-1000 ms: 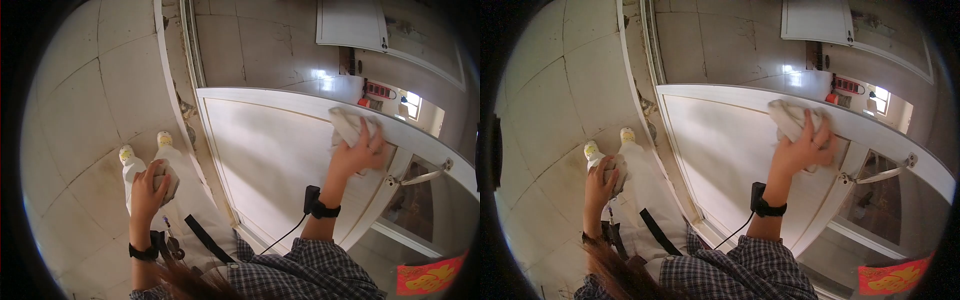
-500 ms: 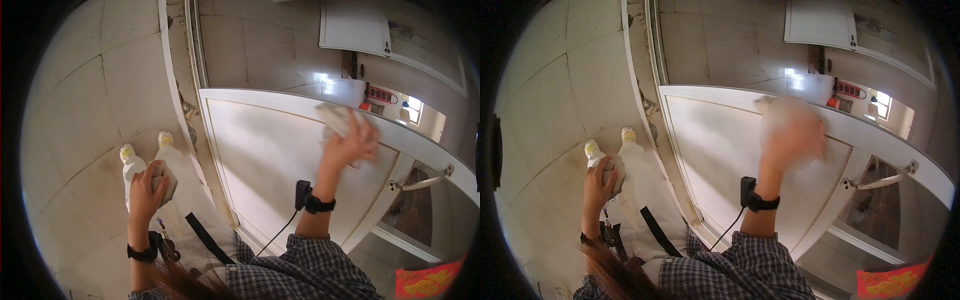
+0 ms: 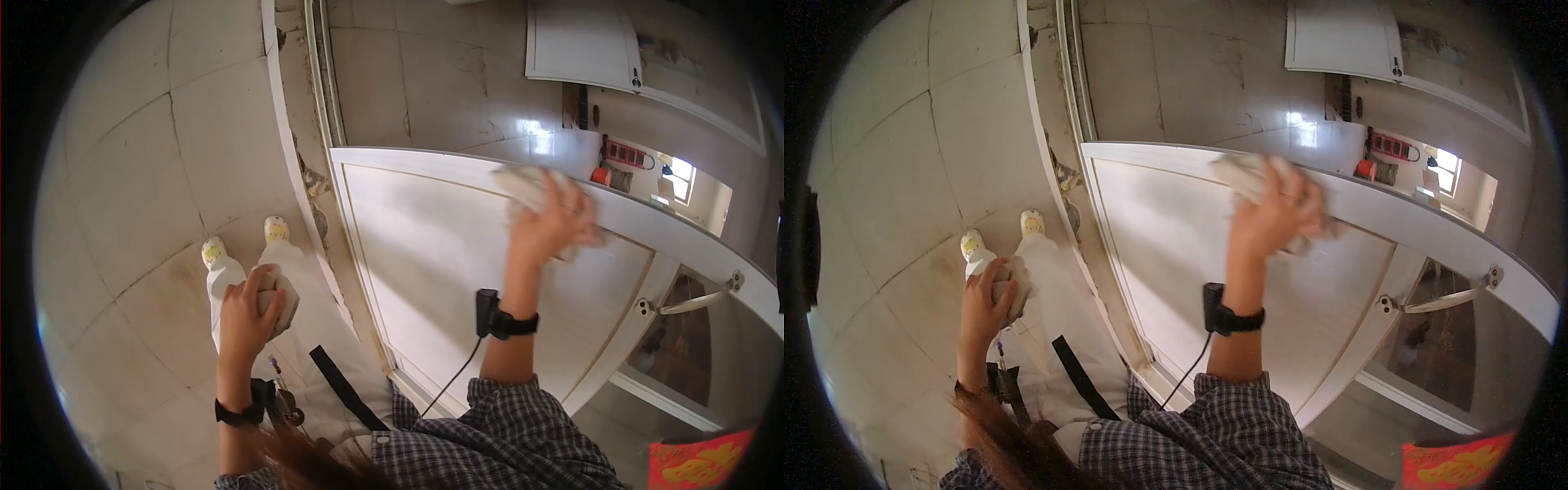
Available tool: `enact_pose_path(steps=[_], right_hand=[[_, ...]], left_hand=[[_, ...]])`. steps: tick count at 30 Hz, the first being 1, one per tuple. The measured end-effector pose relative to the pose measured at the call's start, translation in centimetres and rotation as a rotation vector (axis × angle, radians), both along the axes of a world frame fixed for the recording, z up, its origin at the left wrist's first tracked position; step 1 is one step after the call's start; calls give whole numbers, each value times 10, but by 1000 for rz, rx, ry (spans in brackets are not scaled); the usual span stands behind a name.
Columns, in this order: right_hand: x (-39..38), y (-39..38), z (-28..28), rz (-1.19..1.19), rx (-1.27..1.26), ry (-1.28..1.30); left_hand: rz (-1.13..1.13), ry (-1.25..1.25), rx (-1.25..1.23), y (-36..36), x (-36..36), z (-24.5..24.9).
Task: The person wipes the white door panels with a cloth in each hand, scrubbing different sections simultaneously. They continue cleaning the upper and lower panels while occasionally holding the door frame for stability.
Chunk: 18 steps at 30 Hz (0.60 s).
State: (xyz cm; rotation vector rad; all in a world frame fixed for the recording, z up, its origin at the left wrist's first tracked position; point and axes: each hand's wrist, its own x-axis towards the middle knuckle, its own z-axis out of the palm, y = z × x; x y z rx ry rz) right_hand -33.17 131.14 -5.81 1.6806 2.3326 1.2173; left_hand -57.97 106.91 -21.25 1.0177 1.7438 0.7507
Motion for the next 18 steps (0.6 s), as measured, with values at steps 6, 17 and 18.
enact_pose_path(steps=[6,17,18], right_hand=[[6,3,6,-7,53,-17],[17,-1,-114,92,-193,-114],[18,-1,-115,106,-185,-112]], left_hand=[[6,-21,7,2,-1,0],[7,16,11,-10,-5,0],[-12,0,-19,-10,-7,1]])
